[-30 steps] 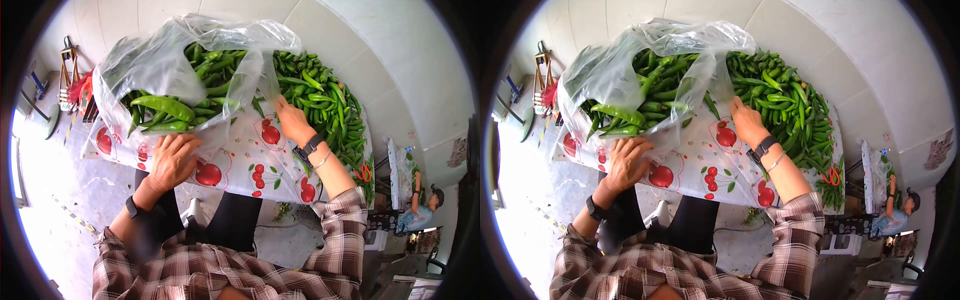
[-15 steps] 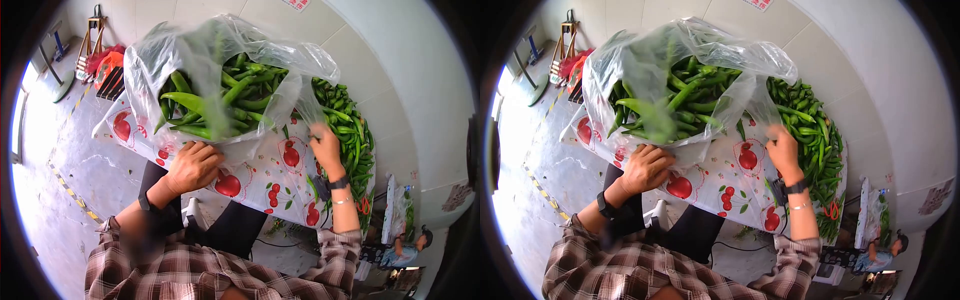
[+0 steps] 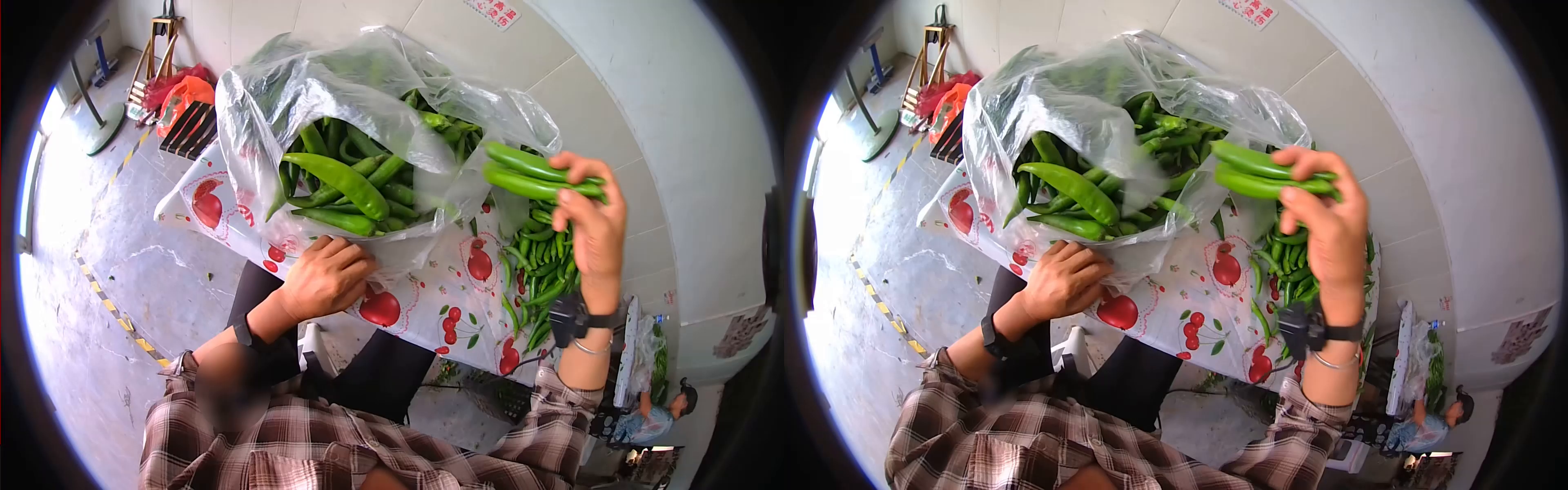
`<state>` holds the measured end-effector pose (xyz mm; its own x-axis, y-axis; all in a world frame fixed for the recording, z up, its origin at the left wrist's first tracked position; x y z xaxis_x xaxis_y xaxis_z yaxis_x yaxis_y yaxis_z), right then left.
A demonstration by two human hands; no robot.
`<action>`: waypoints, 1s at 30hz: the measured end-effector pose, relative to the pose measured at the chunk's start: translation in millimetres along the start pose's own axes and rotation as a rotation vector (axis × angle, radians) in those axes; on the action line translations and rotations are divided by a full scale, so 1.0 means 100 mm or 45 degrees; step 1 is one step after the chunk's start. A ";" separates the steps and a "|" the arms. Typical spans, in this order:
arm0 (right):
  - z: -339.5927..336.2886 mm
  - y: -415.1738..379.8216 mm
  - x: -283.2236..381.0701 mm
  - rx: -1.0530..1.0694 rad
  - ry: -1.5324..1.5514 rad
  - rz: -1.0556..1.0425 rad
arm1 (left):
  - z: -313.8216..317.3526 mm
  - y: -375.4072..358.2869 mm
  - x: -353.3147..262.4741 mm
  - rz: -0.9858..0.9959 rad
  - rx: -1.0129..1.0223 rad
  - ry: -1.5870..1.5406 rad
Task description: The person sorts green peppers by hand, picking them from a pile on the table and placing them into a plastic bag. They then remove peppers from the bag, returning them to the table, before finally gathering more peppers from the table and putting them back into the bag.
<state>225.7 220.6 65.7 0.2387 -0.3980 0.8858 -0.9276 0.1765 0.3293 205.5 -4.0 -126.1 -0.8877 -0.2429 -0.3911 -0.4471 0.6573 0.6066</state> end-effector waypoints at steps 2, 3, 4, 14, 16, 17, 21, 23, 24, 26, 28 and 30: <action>0.28 0.12 -0.09 0.092 -0.031 -0.029 | 0.00 -0.01 0.00 -0.006 0.006 0.018; 0.39 0.18 -0.13 0.128 -0.068 -0.054 | 0.01 -0.01 0.00 -0.008 0.014 0.020; 0.50 0.23 -0.16 0.145 -0.117 -0.090 | 0.01 -0.01 0.01 -0.006 0.023 0.022; 1.23 -0.07 -0.86 0.471 -1.462 -0.629 | -0.02 0.02 -0.03 0.012 -0.047 0.014; 1.11 -0.11 -0.91 0.489 -1.437 -0.542 | -0.01 0.03 -0.05 0.011 -0.016 0.010; 1.09 -0.11 -0.90 0.546 -1.335 -0.534 | -0.01 0.04 -0.05 0.001 -0.003 0.021; 0.91 -0.19 -0.81 0.566 -0.871 -0.402 | -0.03 0.03 -0.05 -0.014 -0.003 0.036; 0.79 -0.23 -0.67 0.522 -0.928 -0.403 | -0.03 0.04 -0.06 -0.010 0.008 0.025; 0.66 -0.24 -0.62 0.448 -0.805 -0.294 | -0.03 0.04 -0.06 -0.002 0.014 0.021; 0.29 -0.29 -0.60 0.261 -0.697 -0.176 | -0.02 0.04 -0.06 -0.011 -0.003 0.013; -0.17 -0.34 -0.57 0.036 -0.765 -0.173 | 0.00 0.05 -0.07 -0.018 0.009 0.001; -0.70 -0.50 -0.68 -0.172 -0.874 -0.047 | 0.01 0.05 -0.06 -0.044 0.019 0.008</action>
<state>276.1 302.2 12.1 -0.0074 -0.8765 0.4813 -0.8679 0.2447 0.4322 209.0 1.2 -121.4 -0.8723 -0.2704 -0.4074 -0.4762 0.6589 0.5823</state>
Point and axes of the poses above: each hand's wrist, its own y-axis towards the middle knuckle, its own z-axis out of the palm, x = y × z, the point moved 6 cm from there along y, towards the middle knuckle, and after that the axes turned 2 degrees about -z, right-handed, at the moved point
